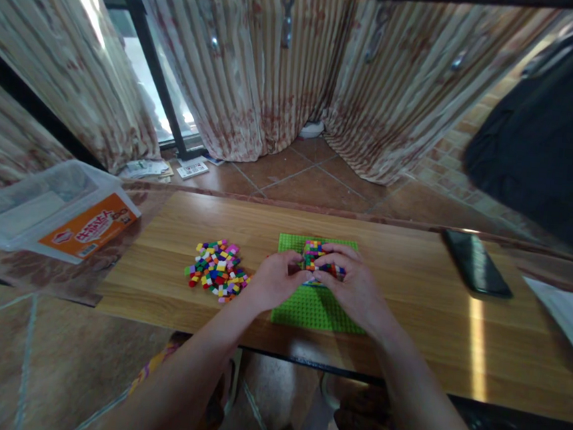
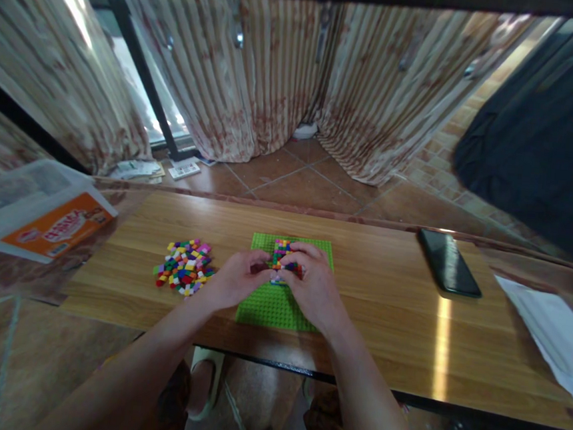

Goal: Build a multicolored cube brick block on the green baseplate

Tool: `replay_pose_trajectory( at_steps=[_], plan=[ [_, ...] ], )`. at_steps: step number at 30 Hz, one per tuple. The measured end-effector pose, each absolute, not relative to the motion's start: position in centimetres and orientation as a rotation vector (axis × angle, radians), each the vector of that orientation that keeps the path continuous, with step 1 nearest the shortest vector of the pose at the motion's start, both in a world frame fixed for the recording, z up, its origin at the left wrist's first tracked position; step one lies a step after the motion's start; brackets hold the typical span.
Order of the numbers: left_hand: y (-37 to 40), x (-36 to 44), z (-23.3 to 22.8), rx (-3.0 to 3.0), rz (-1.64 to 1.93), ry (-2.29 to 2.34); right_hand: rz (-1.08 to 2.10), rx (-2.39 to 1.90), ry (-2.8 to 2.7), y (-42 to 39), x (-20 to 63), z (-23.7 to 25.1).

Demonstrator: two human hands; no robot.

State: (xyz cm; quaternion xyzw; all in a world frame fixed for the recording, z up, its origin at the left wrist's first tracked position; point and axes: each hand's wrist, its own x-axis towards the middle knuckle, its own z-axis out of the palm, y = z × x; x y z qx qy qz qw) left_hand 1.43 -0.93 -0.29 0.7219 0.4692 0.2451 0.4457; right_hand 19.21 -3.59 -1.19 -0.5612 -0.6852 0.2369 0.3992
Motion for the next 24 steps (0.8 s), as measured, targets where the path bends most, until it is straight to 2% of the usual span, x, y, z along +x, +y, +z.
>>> replay_pose_trajectory(
  at_steps=[7,15,20,24],
  plan=[
    [0.2,0.3,-0.3,1.890,0.553,1.072,0.601,-1.389,-1.719,-3.6,19.5,-1.0],
    [3.2,-5.9,0.2,1.785,0.718,1.323,0.433,-1.459,-1.762,-3.7,18.4,-1.5],
    [3.6,-10.8,0.4,1.804,0.515,1.403,0.435,-1.456,-1.771,-3.7,18.4,-1.6],
    [2.9,-11.7,0.6,1.951,0.420,1.468,0.422,-1.457,-1.777,-3.6,18.4,-1.5]
  ],
)
